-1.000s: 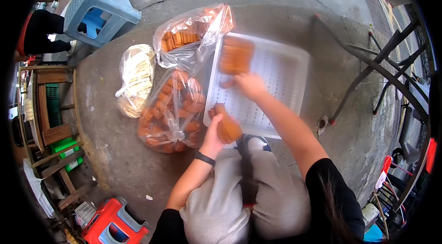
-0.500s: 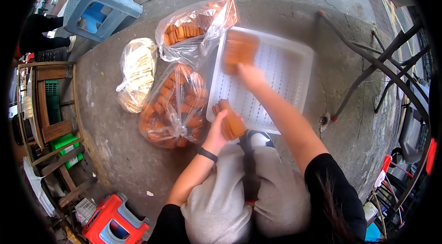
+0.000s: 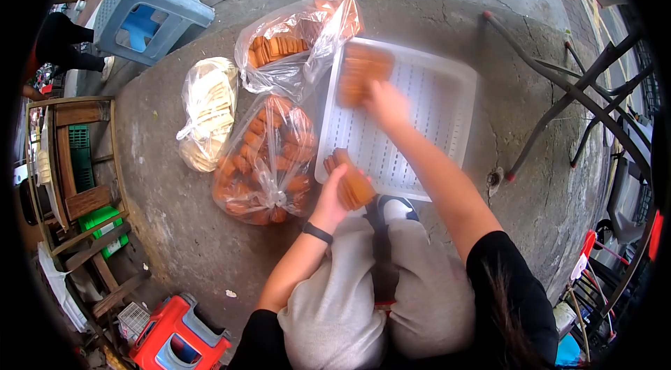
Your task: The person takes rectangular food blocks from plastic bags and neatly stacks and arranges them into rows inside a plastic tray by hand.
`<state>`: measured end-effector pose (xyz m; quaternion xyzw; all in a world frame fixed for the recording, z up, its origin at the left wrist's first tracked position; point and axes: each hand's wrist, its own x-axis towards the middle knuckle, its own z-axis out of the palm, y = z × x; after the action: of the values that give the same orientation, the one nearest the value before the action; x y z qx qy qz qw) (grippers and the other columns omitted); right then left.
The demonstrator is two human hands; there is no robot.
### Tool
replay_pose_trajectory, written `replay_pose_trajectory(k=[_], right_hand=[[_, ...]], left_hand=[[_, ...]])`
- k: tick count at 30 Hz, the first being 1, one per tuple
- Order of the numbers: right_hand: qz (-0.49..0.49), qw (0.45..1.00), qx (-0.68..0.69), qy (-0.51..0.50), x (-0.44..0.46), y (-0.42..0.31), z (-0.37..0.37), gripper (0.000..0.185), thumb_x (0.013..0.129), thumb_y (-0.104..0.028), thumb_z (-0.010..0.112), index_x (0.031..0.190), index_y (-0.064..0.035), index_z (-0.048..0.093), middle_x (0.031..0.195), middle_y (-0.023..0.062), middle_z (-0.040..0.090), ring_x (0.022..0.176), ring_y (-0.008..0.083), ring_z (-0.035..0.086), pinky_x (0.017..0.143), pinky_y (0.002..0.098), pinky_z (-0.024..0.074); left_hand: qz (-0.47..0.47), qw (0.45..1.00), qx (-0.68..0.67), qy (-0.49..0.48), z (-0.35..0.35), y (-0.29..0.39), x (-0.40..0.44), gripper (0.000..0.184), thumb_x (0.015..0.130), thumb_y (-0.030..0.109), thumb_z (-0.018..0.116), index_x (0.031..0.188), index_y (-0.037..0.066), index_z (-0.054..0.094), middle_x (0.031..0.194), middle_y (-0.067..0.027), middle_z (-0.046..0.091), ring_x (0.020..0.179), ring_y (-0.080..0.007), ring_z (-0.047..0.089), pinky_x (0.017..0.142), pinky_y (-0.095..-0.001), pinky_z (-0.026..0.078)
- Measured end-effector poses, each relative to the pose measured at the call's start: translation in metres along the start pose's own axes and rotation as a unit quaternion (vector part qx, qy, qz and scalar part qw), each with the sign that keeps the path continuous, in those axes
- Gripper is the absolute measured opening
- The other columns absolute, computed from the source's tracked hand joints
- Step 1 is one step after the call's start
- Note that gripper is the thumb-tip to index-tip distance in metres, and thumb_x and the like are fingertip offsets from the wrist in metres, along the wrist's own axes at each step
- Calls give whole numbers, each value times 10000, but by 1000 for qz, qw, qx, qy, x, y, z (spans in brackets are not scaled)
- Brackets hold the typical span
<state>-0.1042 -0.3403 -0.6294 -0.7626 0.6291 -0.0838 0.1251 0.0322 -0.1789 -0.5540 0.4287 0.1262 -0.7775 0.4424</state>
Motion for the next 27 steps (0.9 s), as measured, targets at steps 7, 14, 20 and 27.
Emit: replay_pose_trajectory(k=[7,14,20,27], right_hand=[[93,995,36,-4,-24,40,12,347,726,-304,670,949,-118,480,870,57,572,832,257,584,660,427,452],[71,888,366,-270,-66,-7,-31,351,785,-311,611,975,-43,487,906,140,576,794,286,569,686,360,456],[-17,755,512,-409,-95,-33,-47,532,758,-493,629,970,-19,512,884,144,556,792,224,538,706,324,448],[-38,757,505,-413,-86,-29,-43,475,776,-436,640,1011,-37,533,905,86,562,849,173,516,727,303,438]], left_hand=[[16,1000,8,21,-4,-4,4,353,838,341,567,1069,89,481,964,-99,553,946,-289,557,828,-430,462],[92,995,16,40,-5,-2,8,333,832,246,595,1078,60,470,961,-79,540,933,-237,546,803,-393,462],[157,986,47,35,-8,-2,10,294,875,322,547,1033,84,477,955,-63,539,882,-168,565,756,-314,483],[190,978,86,21,-14,-3,17,353,857,188,590,1143,56,432,1022,-50,521,961,-154,519,809,-304,444]])
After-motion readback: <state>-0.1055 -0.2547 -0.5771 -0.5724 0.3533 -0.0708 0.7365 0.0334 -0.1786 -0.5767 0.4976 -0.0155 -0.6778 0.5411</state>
